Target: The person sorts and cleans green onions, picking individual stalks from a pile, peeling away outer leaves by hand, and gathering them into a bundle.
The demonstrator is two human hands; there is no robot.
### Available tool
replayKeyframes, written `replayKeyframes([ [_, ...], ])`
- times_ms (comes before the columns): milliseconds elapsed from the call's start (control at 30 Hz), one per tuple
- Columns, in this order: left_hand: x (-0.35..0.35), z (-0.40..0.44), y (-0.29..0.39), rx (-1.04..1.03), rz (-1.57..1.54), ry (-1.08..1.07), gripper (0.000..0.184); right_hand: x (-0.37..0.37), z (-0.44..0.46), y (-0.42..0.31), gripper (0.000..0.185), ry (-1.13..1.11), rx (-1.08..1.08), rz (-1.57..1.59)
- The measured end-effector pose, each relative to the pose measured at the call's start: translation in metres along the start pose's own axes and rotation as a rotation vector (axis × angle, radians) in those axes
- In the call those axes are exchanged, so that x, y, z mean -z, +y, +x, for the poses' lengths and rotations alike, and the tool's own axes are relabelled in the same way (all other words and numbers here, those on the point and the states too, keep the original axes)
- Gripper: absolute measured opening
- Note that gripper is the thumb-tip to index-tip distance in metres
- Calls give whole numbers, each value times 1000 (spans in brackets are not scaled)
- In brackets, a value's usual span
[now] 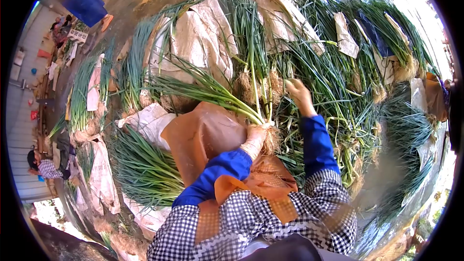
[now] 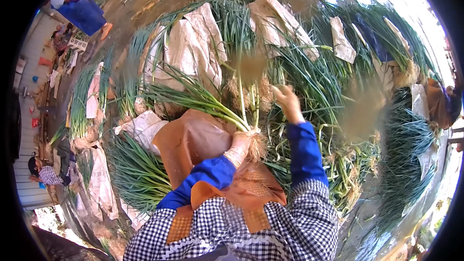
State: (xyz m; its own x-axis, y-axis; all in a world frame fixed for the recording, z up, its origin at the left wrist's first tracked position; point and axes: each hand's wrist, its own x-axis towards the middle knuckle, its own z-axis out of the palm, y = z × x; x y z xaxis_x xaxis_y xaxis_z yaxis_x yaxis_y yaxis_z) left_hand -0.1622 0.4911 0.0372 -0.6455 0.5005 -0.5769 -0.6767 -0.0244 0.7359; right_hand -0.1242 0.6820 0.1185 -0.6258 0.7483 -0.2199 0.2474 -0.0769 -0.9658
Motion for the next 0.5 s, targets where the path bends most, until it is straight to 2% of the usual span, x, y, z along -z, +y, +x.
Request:
replayKeyframes([
  [67,-9,-16,19,32,11,-4,18,-34,40,8,38,-205,-124,-141],
  [133,-10,-19,27,24,190,29,21,-55,90,62,35,-225,95,-391],
  [167,-6,-14,20,-61,226,39,22,-59,90,66,29,-172,834,-777],
  [200,-2,-8,14,-65,219,48,22,-59,89,71,24,-68,894,-995],
  [267,-1,-6,12,-56,279,69,22,-75,76,57,22,19,279,-1126],
  [333,0,-8,10,-64,235,28,21,-72,70,67,31,-41,278,-1399],
  [433,-1,-7,11,-45,269,-2,22,-64,54,73,35,50,272,-1361],
  [467,-2,-5,12,-26,208,-6,18,-61,48,74,23,126,342,-1203],
  [500,-3,-4,13,-6,143,-10,15,-57,41,75,18,197,411,-1044],
])
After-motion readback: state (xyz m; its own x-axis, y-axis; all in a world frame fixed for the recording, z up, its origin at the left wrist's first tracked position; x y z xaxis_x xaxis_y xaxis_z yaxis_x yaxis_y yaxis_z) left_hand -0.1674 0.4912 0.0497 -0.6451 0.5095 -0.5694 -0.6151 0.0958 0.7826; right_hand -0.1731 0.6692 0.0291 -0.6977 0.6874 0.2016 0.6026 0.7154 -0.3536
